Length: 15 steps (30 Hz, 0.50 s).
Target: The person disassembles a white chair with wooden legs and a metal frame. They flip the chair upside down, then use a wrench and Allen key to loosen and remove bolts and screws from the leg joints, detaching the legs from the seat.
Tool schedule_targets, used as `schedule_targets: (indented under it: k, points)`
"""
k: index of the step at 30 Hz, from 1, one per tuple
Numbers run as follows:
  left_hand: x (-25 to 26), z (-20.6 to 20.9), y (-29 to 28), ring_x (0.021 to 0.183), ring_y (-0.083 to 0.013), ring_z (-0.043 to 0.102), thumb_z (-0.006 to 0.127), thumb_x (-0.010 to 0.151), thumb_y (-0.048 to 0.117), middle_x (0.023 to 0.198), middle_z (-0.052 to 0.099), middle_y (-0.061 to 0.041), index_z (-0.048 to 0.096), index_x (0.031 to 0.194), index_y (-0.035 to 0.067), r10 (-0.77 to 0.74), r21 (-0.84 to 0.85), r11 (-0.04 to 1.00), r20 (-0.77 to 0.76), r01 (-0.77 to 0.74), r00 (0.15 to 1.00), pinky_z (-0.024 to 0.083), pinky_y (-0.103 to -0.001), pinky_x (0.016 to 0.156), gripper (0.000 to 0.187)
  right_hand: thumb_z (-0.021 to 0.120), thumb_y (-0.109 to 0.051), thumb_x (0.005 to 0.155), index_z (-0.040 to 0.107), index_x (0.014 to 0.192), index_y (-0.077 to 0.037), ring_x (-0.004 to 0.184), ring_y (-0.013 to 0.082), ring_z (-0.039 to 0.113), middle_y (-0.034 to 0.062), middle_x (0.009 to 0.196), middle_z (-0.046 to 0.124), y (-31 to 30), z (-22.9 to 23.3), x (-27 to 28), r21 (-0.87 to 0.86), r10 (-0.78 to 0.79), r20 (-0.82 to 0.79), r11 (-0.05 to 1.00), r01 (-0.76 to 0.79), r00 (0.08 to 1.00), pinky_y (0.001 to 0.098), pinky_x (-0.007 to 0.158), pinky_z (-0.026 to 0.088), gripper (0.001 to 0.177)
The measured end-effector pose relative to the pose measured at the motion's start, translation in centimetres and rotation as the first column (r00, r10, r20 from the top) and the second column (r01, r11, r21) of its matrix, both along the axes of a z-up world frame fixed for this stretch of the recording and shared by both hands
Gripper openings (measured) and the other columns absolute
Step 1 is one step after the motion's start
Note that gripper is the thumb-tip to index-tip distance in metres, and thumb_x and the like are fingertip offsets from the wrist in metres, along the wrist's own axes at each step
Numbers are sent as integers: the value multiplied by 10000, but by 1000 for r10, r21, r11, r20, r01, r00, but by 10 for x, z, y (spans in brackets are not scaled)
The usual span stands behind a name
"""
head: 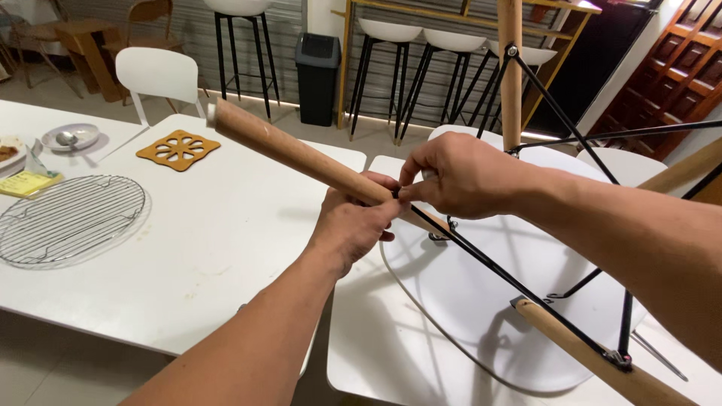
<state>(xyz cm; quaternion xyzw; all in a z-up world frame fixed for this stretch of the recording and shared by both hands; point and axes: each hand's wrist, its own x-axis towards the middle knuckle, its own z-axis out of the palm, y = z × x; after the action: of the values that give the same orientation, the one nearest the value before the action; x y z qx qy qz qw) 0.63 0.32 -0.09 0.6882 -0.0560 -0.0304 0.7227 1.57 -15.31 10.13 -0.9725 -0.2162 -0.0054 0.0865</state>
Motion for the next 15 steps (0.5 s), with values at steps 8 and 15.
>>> schedule_targets:
  k: [8,15]
  points:
    - [0,0,1,845,-149,700,786,785,171,950,693,-61,691,1084,75,11,-7,1000,-7,-11,1000,641,-295,672,329,704,-339,915,791,995,-115,655,117,611,28,747,713,-28,18,0,161,-79,-112,982,97,991,329,588,495,254]
    - [-17,-5,0,704,-168,637,807,801,192,833,649,-83,682,991,3,110,-80,990,-72,-116,991,611,-342,604,296,675,-285,921,793,936,-65,461,83,408,8,613,607,-47,-19,-26,539,5,-583,750,383,812,258,424,341,250]
